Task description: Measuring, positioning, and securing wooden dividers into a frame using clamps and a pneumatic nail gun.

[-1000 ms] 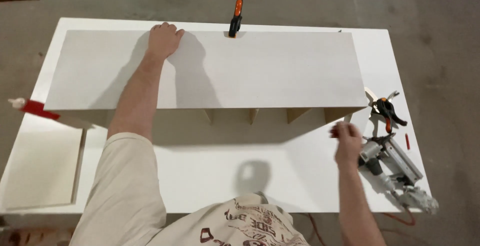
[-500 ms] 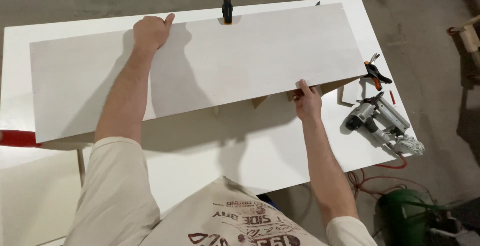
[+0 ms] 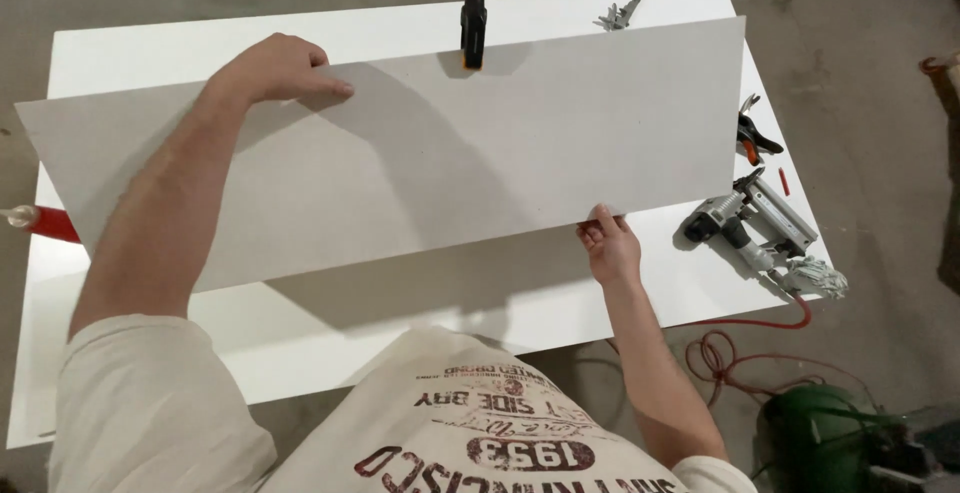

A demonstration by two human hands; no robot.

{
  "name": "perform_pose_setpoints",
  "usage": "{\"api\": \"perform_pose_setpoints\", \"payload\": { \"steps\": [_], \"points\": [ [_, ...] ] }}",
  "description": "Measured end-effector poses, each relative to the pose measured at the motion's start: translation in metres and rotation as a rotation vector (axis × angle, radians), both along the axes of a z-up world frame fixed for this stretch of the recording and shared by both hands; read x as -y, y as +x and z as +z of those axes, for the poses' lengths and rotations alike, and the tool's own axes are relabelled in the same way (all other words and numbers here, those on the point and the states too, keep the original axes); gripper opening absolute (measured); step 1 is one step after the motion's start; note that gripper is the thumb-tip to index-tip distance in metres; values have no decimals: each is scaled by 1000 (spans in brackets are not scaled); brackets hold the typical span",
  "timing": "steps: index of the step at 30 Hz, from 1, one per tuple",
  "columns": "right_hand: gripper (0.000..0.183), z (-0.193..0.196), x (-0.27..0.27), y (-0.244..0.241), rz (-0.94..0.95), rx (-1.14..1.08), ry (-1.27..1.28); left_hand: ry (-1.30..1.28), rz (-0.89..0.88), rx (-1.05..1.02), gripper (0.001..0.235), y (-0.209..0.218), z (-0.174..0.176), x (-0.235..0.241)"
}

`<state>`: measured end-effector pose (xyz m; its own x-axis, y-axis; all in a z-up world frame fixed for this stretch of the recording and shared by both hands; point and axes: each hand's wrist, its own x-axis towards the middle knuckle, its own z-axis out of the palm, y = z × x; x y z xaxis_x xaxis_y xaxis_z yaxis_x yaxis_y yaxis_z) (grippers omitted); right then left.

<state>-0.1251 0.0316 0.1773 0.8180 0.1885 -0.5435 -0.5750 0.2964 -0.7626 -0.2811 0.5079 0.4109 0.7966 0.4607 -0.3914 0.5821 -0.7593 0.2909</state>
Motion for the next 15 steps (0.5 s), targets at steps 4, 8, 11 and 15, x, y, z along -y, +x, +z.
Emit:
{"api": "perform_pose_setpoints", "payload": {
  "steps": [4,8,11,15],
  "points": [
    [20,-11,21,-19,-54,-114,37,-30,48,-3,47,-27,5,31],
    [26,-76,54,-16,17,-124,78,96,-63,104,72,-66,-28,47],
    [24,-109,72,-20,-8,-169,76,76,-35,94,67,-90,-28,79],
    [26,-120,84,-34,16,-223,50,44,-9,116,52,-127,-39,120]
  ]
}}
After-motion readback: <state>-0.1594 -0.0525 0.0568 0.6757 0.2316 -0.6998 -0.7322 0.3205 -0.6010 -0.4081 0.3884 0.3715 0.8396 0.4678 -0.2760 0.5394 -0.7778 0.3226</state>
